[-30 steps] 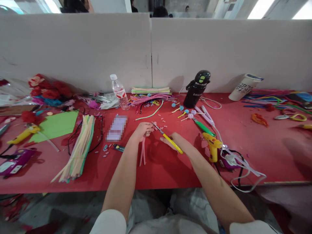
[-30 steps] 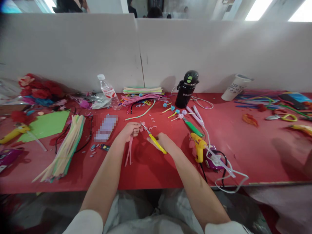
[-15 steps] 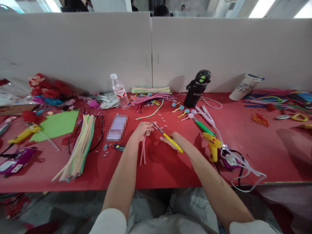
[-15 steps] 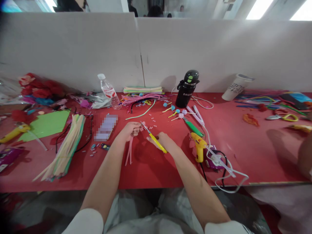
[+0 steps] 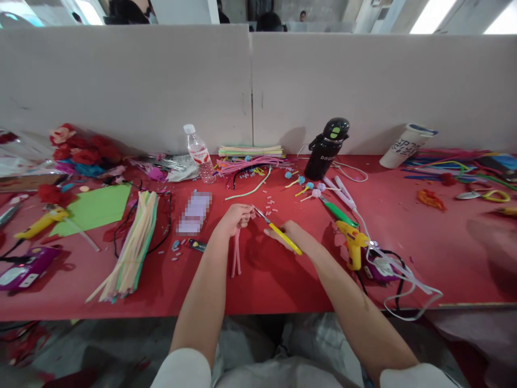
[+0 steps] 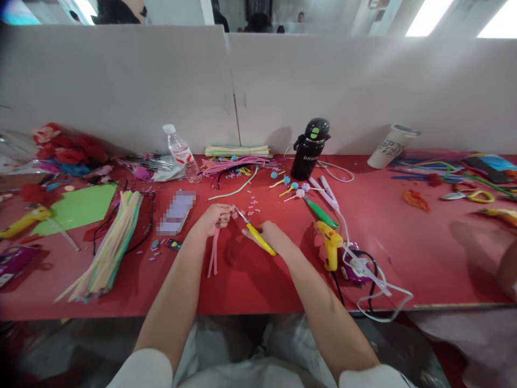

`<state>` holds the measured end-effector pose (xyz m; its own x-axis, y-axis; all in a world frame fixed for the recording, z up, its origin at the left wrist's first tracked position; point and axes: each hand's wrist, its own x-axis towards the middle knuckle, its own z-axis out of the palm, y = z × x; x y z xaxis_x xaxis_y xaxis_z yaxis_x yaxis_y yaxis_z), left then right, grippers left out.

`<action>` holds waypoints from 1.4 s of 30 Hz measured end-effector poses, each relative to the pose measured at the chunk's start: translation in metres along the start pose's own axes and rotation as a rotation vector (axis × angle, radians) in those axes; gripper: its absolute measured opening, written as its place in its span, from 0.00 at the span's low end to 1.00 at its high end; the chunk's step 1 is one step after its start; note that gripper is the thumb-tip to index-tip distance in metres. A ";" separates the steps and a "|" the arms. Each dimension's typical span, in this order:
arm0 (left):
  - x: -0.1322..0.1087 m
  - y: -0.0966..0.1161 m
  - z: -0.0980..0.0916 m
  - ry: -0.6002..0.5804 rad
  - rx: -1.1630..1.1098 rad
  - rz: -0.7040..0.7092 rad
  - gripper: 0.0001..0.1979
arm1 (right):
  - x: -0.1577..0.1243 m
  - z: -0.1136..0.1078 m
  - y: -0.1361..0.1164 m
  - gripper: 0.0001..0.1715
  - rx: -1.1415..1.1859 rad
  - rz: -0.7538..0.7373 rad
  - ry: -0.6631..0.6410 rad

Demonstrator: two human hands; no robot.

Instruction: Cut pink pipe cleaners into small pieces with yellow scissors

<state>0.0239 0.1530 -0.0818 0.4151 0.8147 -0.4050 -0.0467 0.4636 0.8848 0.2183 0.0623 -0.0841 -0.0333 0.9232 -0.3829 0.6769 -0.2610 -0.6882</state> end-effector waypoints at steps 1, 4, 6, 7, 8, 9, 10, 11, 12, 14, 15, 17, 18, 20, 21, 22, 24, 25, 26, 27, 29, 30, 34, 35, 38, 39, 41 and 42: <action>0.000 0.000 -0.001 0.003 0.005 0.009 0.11 | 0.000 0.000 0.001 0.33 0.028 0.030 -0.016; -0.001 -0.001 -0.001 0.006 0.035 0.049 0.12 | -0.002 -0.003 0.001 0.34 0.160 0.080 -0.104; -0.005 0.000 0.002 -0.021 0.072 0.081 0.13 | -0.005 -0.007 -0.003 0.33 0.278 0.043 -0.142; -0.007 0.001 0.005 -0.039 0.090 0.096 0.14 | -0.006 -0.010 -0.006 0.32 0.335 0.015 -0.135; -0.010 0.003 0.007 -0.056 0.105 0.109 0.15 | -0.006 -0.013 -0.009 0.32 0.384 -0.013 -0.112; -0.013 0.004 0.010 -0.068 0.119 0.120 0.16 | -0.006 -0.016 -0.013 0.31 0.424 -0.034 -0.078; -0.015 0.006 0.013 -0.075 0.132 0.127 0.17 | -0.006 -0.018 -0.016 0.31 0.460 -0.050 -0.045; -0.018 0.008 0.015 -0.081 0.146 0.130 0.17 | -0.004 -0.021 -0.020 0.30 0.495 -0.063 -0.017; -0.019 0.009 0.017 -0.084 0.160 0.128 0.18 | -0.001 -0.023 -0.023 0.29 0.529 -0.075 -0.001; -0.021 0.010 0.019 -0.085 0.188 0.125 0.18 | 0.006 -0.026 -0.027 0.27 0.597 -0.108 0.008; -0.022 0.010 0.019 -0.084 0.204 0.130 0.18 | 0.010 -0.026 -0.028 0.27 0.627 -0.133 0.007; -0.022 0.009 0.020 -0.083 0.235 0.153 0.17 | 0.019 -0.023 -0.030 0.27 0.664 -0.194 0.028; -0.021 0.008 0.020 -0.087 0.251 0.171 0.17 | 0.023 -0.021 -0.030 0.27 0.672 -0.228 0.050; -0.021 0.006 0.021 -0.104 0.292 0.205 0.15 | 0.029 -0.014 -0.031 0.26 0.675 -0.289 0.110; -0.021 0.005 0.022 -0.117 0.315 0.218 0.14 | 0.031 -0.010 -0.031 0.25 0.672 -0.309 0.135; -0.021 0.004 0.023 -0.134 0.337 0.227 0.13 | 0.032 -0.006 -0.032 0.24 0.669 -0.321 0.154; -0.022 0.002 0.026 -0.174 0.372 0.234 0.11 | 0.033 0.000 -0.031 0.22 0.677 -0.331 0.181; -0.022 0.002 0.027 -0.189 0.382 0.234 0.10 | 0.032 0.002 -0.031 0.21 0.683 -0.335 0.189; -0.022 0.001 0.028 -0.201 0.390 0.234 0.10 | 0.031 0.003 -0.030 0.20 0.687 -0.337 0.195; -0.023 0.001 0.029 -0.213 0.398 0.228 0.11 | 0.030 0.003 -0.030 0.19 0.686 -0.338 0.200; -0.023 0.001 0.030 -0.237 0.413 0.198 0.12 | 0.027 0.001 -0.029 0.18 0.675 -0.341 0.198; -0.023 0.000 0.030 -0.252 0.418 0.175 0.13 | 0.025 0.000 -0.029 0.17 0.671 -0.344 0.189; -0.021 -0.001 0.030 -0.263 0.405 0.111 0.13 | 0.023 -0.005 -0.027 0.15 0.704 -0.354 0.224; -0.020 -0.002 0.030 -0.266 0.393 0.106 0.14 | 0.024 -0.005 -0.026 0.14 0.710 -0.357 0.246; -0.020 -0.003 0.032 -0.272 0.363 0.102 0.15 | 0.029 -0.005 -0.023 0.15 0.723 -0.374 0.293; -0.020 -0.003 0.032 -0.264 0.364 0.114 0.15 | 0.031 -0.005 -0.021 0.17 0.732 -0.374 0.308; -0.021 -0.002 0.032 -0.214 0.370 0.162 0.15 | 0.031 -0.008 -0.018 0.21 0.749 -0.343 0.326; -0.020 -0.001 0.031 -0.168 0.368 0.198 0.16 | 0.030 -0.010 -0.017 0.23 0.739 -0.309 0.318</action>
<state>0.0439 0.1250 -0.0672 0.5742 0.7931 -0.2031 0.1733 0.1248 0.9769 0.2134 0.0970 -0.0780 0.1448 0.9895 0.0026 0.0158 0.0003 -0.9999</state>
